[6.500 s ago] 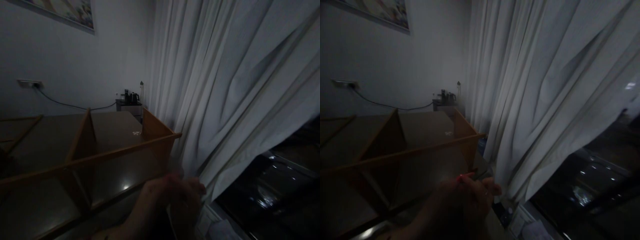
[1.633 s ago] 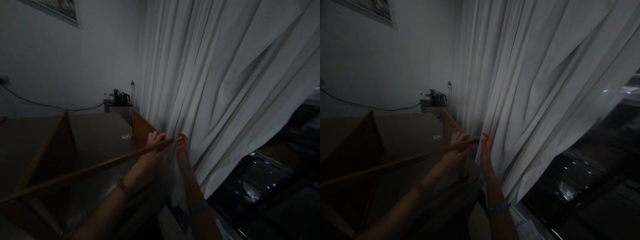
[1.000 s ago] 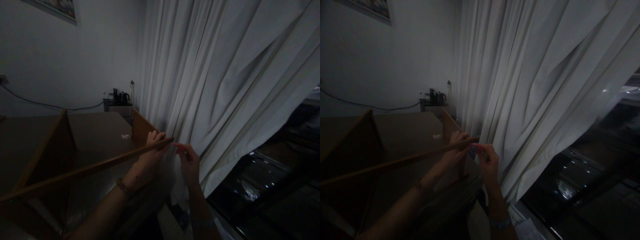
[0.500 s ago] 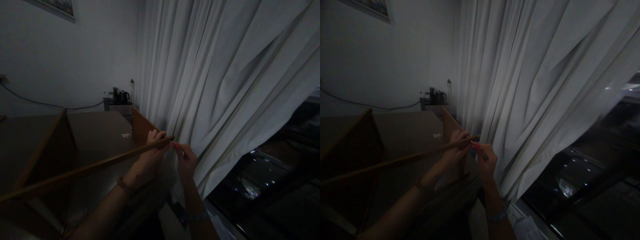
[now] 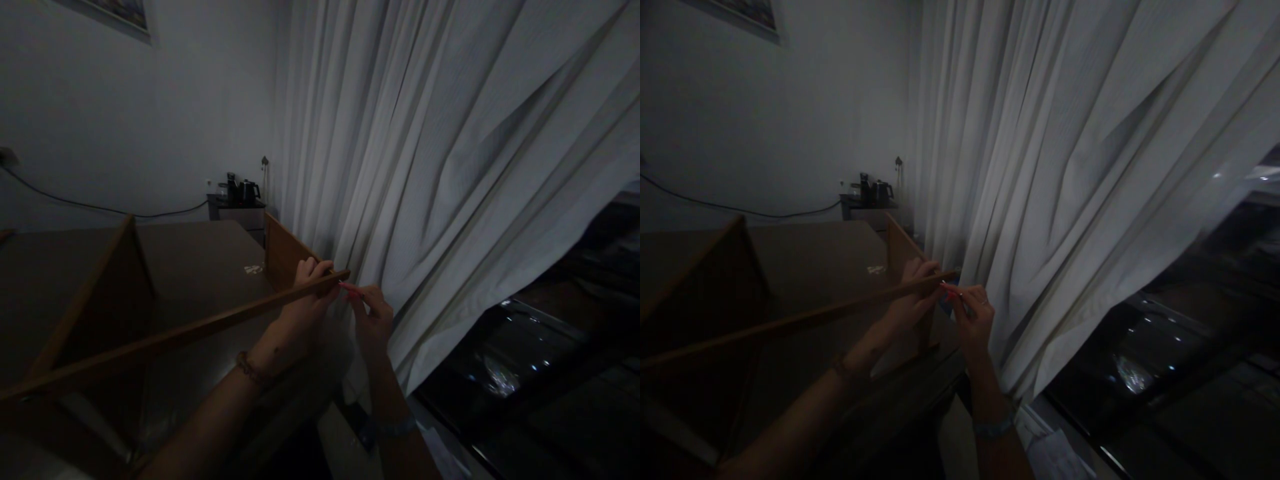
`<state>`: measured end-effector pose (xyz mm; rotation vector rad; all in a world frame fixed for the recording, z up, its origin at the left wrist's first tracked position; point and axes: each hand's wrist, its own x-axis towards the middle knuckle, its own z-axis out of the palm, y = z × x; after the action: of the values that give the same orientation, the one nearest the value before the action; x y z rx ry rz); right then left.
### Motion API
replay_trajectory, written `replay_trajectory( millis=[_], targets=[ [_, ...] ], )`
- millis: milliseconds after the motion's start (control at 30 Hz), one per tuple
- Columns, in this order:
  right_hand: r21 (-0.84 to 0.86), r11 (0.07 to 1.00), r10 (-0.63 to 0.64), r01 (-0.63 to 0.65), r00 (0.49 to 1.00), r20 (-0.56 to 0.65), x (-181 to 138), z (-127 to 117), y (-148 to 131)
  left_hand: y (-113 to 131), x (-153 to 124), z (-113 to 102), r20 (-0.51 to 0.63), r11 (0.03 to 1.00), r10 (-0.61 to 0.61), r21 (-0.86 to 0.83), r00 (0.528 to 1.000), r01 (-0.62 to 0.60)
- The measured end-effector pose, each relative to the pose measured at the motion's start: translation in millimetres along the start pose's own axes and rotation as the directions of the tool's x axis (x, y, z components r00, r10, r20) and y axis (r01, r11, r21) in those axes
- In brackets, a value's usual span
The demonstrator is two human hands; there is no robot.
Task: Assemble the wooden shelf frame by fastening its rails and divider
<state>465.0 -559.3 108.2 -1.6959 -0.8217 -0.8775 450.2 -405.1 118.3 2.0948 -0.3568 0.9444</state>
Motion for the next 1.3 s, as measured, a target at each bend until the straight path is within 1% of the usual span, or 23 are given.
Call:
replay_trajectory(
  millis=[133, 200, 267, 333, 467, 533, 667, 767, 900, 967, 1000, 1067, 1167, 1233, 1300],
  targets=[
    [0.01, 0.996, -0.084, 0.083, 0.991, 0.101, 4, -1, -3, 2, 0, -2, 0.022, 1.0, 0.018, -0.008, 1.0, -0.017],
    [0.028, 0.996, -0.081, 0.079, 0.992, 0.095, 5, 0, -4, 4, 0, -3, 0.021, 1.0, 0.015, 0.001, 1.0, -0.015],
    [0.065, 0.997, -0.035, 0.031, 0.997, 0.067, 6, 0, -5, 5, 0, -3, 0.016, 1.0, 0.004, 0.005, 1.0, -0.004],
    [0.1, 0.995, -0.019, 0.011, 0.997, 0.077, 6, 0, -3, 5, 0, -2, 0.01, 1.0, 0.002, -0.002, 1.0, -0.002],
    [0.148, 0.986, -0.099, 0.075, 0.982, 0.16, 6, -1, 2, 2, 0, -1, 0.018, 1.0, 0.03, -0.011, 0.999, -0.029],
    [0.148, 0.985, -0.112, 0.088, 0.981, 0.159, 6, -2, 4, 1, 0, -1, 0.015, 0.999, 0.03, -0.018, 0.999, -0.03],
    [0.138, 0.988, -0.095, 0.074, 0.984, 0.152, 8, -4, 1, 0, 0, 1, -0.001, 0.999, 0.032, -0.015, 0.999, -0.032],
    [0.186, 0.982, -0.055, 0.021, 0.983, 0.178, 10, -5, -2, -1, 0, 1, 0.002, 0.999, 0.041, -0.013, 0.999, -0.041],
    [0.302, 0.94, 0.078, -0.16, 0.961, 0.266, 11, -6, 4, 2, 0, 0, -0.005, 0.999, 0.038, -0.02, 0.999, -0.038],
    [0.381, 0.895, 0.134, -0.231, 0.955, 0.264, 12, -6, 9, 3, 0, -1, -0.008, 0.999, 0.033, -0.012, 0.999, -0.033],
    [0.409, 0.88, 0.147, -0.24, 0.958, 0.247, 12, -6, 10, 4, 0, -1, -0.006, 0.999, 0.031, -0.007, 0.999, -0.031],
    [0.406, 0.888, 0.139, -0.216, 0.968, 0.211, 13, -9, 12, 4, 0, -2, 0.002, 1.0, 0.029, -0.002, 1.0, -0.029],
    [0.265, 0.957, 0.068, -0.115, 0.982, 0.177, 18, -16, 8, 3, 0, -1, 0.004, 0.999, 0.035, 0.003, 0.999, -0.035],
    [0.158, 0.987, -0.037, 0.01, 0.986, 0.163, 23, -22, 5, 2, 0, 0, -0.002, 0.999, 0.042, 0.001, 0.999, -0.042],
    [0.035, 0.983, -0.184, 0.18, 0.973, 0.143, 27, -28, 3, 2, 0, 0, -0.01, 0.999, 0.046, -0.001, 0.999, -0.046]
  ],
)
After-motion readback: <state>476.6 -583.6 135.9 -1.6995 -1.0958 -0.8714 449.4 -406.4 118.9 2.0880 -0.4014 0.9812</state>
